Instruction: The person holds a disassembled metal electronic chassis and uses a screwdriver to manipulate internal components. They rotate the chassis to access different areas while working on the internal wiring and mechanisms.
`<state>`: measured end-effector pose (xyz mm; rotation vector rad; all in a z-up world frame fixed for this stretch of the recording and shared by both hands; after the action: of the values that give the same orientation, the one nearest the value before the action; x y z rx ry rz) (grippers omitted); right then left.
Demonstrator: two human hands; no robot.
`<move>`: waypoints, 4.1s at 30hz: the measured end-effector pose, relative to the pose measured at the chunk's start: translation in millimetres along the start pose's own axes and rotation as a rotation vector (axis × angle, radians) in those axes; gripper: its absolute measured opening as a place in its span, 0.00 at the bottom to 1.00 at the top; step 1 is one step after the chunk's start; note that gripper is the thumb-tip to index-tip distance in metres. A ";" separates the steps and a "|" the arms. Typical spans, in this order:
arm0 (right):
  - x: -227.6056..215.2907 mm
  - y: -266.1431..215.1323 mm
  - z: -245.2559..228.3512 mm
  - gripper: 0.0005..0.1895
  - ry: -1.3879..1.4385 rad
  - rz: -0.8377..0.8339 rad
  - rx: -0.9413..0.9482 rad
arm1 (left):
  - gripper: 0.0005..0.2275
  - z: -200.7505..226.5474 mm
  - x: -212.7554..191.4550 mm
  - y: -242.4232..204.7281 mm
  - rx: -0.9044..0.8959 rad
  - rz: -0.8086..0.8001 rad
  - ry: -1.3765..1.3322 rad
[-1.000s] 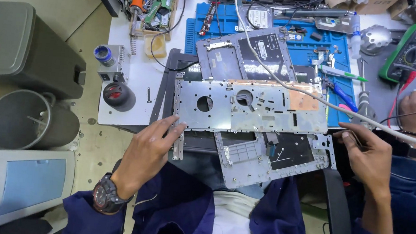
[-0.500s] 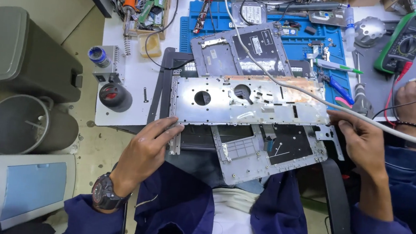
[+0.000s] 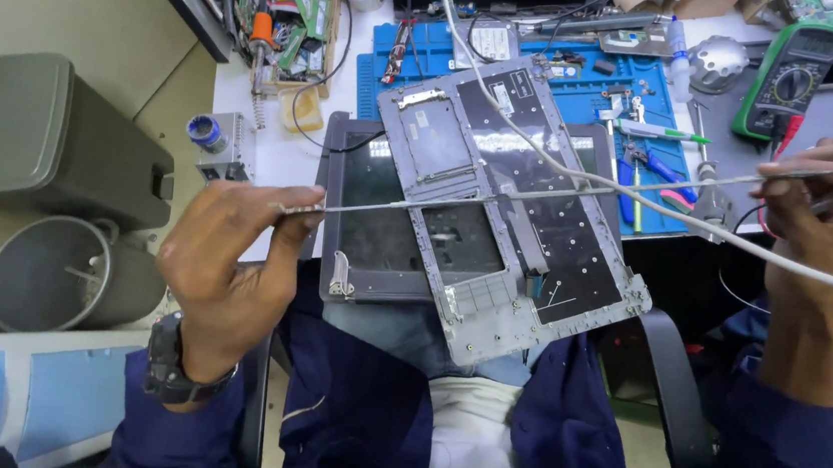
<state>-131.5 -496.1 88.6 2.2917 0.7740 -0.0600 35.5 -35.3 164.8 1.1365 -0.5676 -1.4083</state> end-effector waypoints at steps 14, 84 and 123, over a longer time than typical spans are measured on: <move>84.6 4.6 23.1 0.19 -0.145 -0.136 0.369 | 0.23 -119.5 86.8 -80.1 -0.996 -0.214 -0.275; 104.9 -115.3 -89.5 0.04 -0.512 -0.496 -0.571 | 0.49 -47.3 126.3 -123.3 0.043 -0.819 0.110; 1.9 -74.1 62.5 0.10 0.111 0.063 0.563 | 0.35 -49.9 28.9 -99.5 -0.756 -0.173 -0.173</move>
<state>-159.8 -492.7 -4.1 2.8703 0.8159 -0.1373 37.0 -28.8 50.0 0.4646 -0.0233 -1.6752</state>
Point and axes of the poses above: each hand's wrist, its own y-axis towards the middle knuckle, its own x-axis out of the palm, z = x × y, the point moved 5 cm from there along y, towards the middle knuckle, and after that the axes turned 13 degrees about z, right-handed, at the moved point
